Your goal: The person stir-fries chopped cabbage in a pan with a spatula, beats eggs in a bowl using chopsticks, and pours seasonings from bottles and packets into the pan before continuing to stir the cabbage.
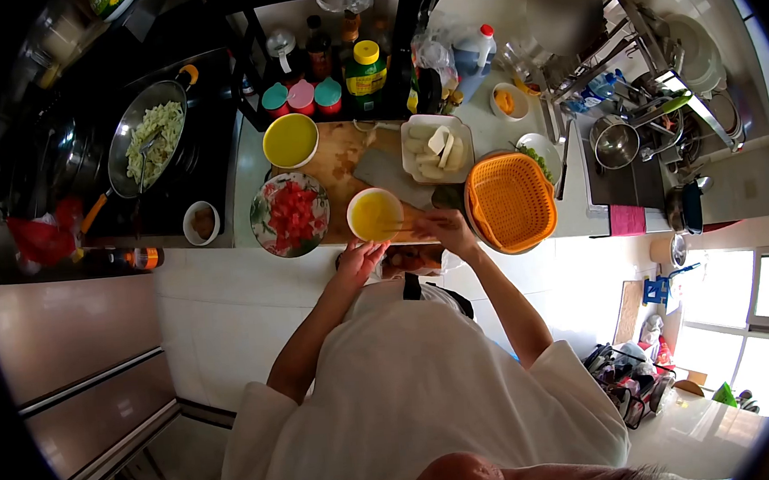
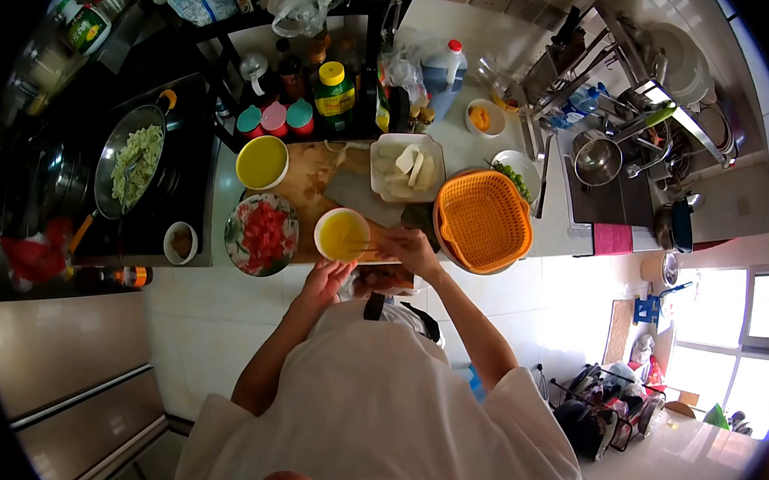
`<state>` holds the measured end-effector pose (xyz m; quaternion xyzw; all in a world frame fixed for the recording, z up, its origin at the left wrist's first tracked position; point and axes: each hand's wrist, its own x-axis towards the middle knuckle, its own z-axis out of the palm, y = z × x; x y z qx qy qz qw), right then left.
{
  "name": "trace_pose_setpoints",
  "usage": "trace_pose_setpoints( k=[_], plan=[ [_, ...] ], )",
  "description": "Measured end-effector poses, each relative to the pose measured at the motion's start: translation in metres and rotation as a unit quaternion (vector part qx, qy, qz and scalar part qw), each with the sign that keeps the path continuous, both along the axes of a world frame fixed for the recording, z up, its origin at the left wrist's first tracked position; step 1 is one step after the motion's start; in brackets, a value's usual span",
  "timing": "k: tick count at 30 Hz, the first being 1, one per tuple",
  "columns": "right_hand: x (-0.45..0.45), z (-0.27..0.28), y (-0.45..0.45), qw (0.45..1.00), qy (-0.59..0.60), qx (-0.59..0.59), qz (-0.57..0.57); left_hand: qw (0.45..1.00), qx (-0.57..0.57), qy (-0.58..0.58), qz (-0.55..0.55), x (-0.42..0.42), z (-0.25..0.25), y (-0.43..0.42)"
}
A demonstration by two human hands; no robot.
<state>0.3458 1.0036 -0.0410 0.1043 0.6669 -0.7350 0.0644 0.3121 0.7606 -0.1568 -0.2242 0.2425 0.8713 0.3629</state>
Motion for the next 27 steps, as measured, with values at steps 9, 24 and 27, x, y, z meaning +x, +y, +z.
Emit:
trace_pose_setpoints(
  k=[9,24,27],
  plan=[
    [-0.017,0.010,0.002,1.000,-0.007,0.020,0.001,0.994,-0.091,0.066,0.006,-0.011,-0.009,0.005],
    [-0.037,0.009,-0.021,0.993,0.042,0.110,-0.029,0.989,-0.141,0.002,0.054,-0.021,-0.006,-0.018],
    [-0.031,0.011,-0.025,0.997,0.012,0.025,0.072,0.998,-0.020,-0.060,0.029,-0.020,0.003,-0.015]
  ],
)
